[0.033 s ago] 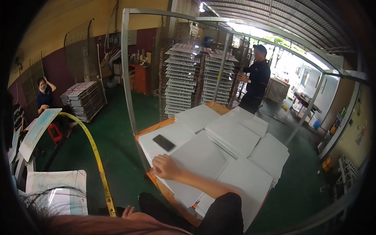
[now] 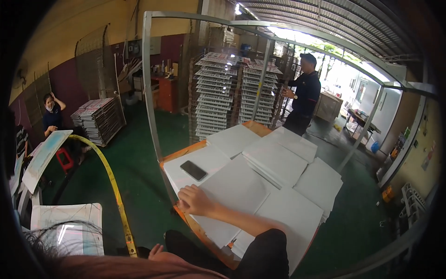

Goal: The recorder is manually aligning white sheets onto a rotating silk screen printing press using a laser guide.

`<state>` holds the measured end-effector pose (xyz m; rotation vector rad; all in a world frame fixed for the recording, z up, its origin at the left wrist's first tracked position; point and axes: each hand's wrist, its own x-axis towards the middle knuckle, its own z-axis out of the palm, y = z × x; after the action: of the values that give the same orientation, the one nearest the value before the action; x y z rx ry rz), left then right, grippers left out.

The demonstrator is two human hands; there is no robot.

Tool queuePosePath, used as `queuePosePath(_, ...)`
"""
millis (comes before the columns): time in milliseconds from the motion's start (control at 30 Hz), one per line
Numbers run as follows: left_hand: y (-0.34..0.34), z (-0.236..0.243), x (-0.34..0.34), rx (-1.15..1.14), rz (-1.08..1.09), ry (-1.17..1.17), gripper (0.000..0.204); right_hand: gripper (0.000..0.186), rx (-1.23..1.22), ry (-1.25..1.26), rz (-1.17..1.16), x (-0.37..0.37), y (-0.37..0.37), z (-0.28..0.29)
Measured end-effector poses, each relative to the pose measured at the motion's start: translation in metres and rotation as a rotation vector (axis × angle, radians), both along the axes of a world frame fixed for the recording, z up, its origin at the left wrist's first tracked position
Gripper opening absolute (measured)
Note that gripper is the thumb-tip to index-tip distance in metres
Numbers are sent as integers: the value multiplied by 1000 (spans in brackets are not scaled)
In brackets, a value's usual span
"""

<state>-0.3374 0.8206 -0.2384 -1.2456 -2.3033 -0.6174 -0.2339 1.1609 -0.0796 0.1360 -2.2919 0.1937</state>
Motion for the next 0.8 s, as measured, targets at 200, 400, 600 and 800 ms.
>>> queuePosePath(200, 44, -7, 23, 161, -176, -449, 52, 8, 62, 120, 166, 20, -55, 40)
queuePosePath(400, 74, -12, 58, 356, -270, -916, 51, 16, 31, 67, 269, 34, -78, 39)
queuePosePath(600, 84, 0, 80, 639, -316, -1378, 50, 45, 142, 0, 66, 28, -68, 57)
queuePosePath(800, 5, 43, 59, 972, -138, -1439, 47, 51, 49, 86, -219, 27, -29, 84)
